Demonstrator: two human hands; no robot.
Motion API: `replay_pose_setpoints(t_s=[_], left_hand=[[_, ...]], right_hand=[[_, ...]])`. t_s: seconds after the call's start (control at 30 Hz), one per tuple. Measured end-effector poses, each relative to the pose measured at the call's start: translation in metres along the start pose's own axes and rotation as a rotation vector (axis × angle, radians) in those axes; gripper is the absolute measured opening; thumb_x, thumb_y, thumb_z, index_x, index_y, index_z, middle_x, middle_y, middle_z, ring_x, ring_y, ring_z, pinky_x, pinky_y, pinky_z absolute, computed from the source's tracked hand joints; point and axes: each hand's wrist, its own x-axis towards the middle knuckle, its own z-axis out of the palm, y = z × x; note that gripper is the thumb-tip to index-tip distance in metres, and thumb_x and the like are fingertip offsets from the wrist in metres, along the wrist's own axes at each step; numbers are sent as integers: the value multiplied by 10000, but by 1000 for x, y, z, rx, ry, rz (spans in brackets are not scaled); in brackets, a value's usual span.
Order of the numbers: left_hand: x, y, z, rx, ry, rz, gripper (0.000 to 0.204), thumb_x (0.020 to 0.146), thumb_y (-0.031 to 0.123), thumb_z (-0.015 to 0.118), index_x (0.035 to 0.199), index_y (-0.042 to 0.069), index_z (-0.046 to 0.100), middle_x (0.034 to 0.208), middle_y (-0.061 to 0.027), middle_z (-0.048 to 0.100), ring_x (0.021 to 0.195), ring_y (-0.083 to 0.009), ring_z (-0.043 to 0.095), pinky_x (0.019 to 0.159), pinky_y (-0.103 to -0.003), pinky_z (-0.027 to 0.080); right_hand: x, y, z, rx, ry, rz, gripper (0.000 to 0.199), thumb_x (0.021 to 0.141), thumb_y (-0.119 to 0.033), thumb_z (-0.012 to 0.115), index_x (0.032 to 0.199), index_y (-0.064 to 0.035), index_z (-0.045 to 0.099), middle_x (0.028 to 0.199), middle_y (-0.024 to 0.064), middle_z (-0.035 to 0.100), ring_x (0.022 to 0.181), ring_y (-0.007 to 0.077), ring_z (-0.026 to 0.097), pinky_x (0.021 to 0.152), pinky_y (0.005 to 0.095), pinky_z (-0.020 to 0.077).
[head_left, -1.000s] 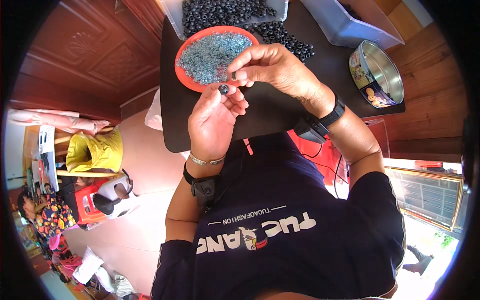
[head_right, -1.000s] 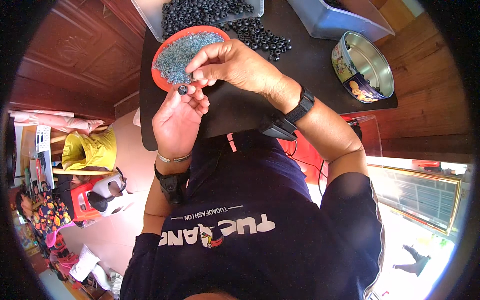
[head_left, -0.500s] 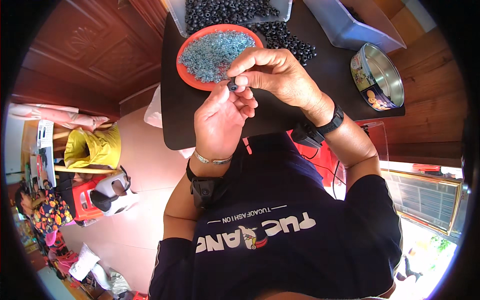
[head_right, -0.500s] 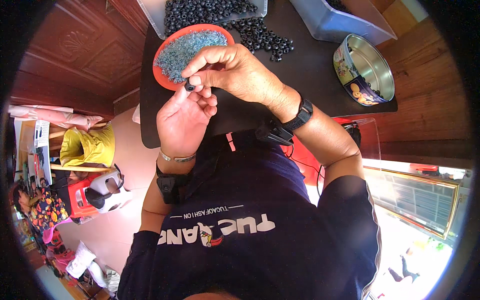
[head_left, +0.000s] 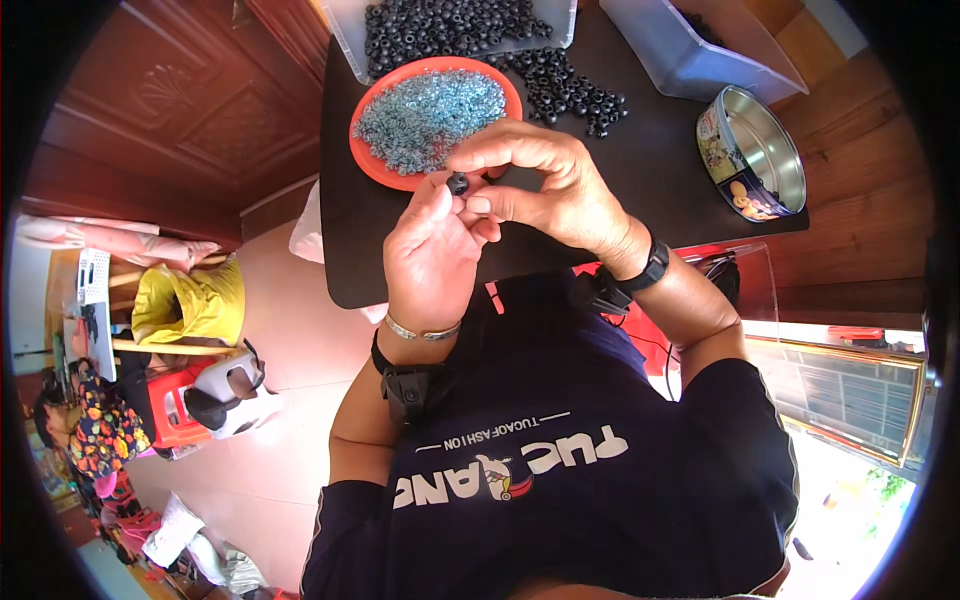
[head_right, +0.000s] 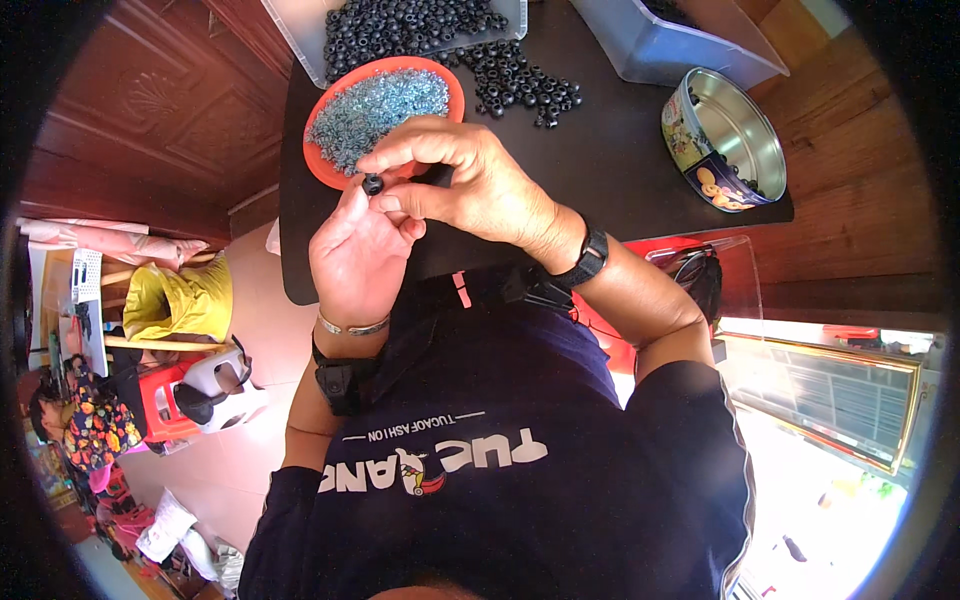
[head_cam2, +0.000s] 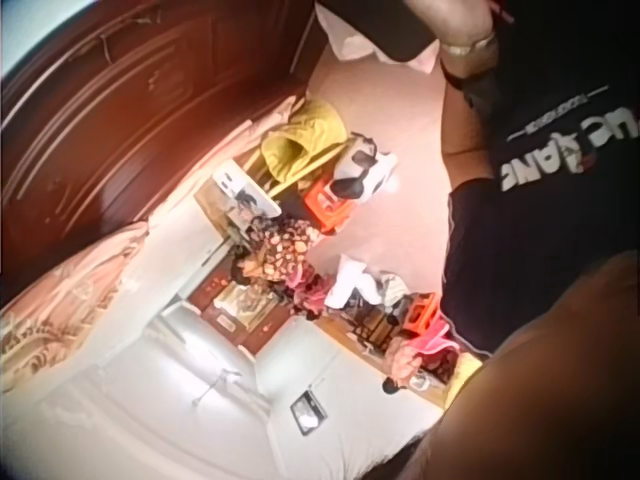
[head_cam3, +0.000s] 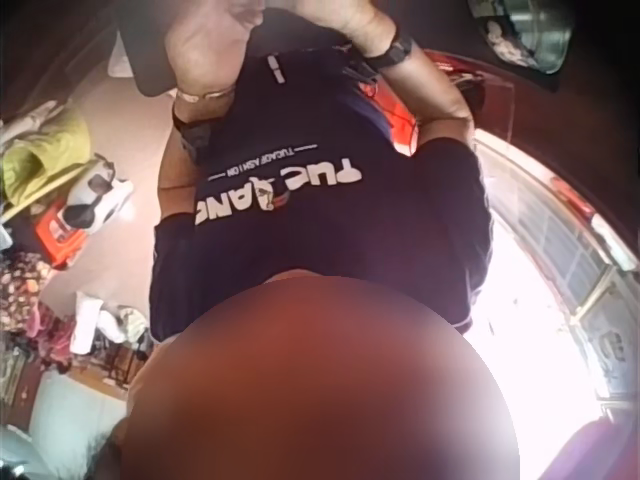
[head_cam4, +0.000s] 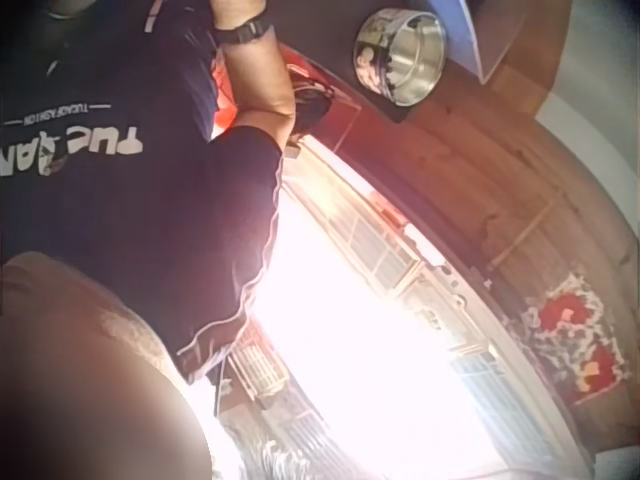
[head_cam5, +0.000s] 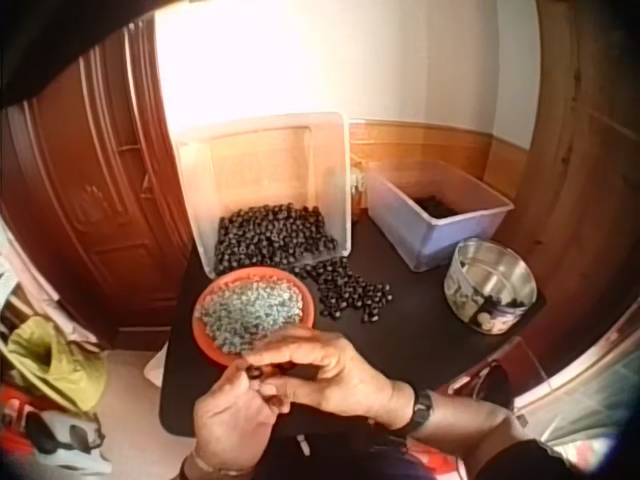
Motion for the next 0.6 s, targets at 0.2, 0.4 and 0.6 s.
replay_pose_setpoints(t_s=[0.2, 0.4, 0.6], left_hand=[[1, -3, -1, 8, -45, 9, 222, 977, 219, 419, 1082, 77, 554, 1043, -31, 568, 916, -136, 551, 764, -321, 433], [2, -7, -3, -17, -22, 2, 234, 969, 215, 424, 1127, 82, 533, 1023, -45, 584, 924, -184, 562, 766, -330, 428], [1, -8, -3, 69, -43, 10, 254, 964, 225, 427, 1143, 73, 524, 1035, -63, 586, 920, -198, 563, 768, -333, 426]], right_hand=[[-5, -4, 4, -137, 75, -61, 344, 751, 16, 728, 1080, -67, 679, 994, 72, 653, 898, 161, 634, 759, 284, 533], [-7, -6, 5, -304, 119, -124, 231, 795, -14, 700, 1023, -47, 699, 1000, 98, 680, 967, 217, 613, 831, 332, 493], [-8, -4, 5, -174, 145, -57, 169, 824, -27, 684, 992, -38, 697, 963, 81, 679, 928, 193, 615, 805, 309, 498]])
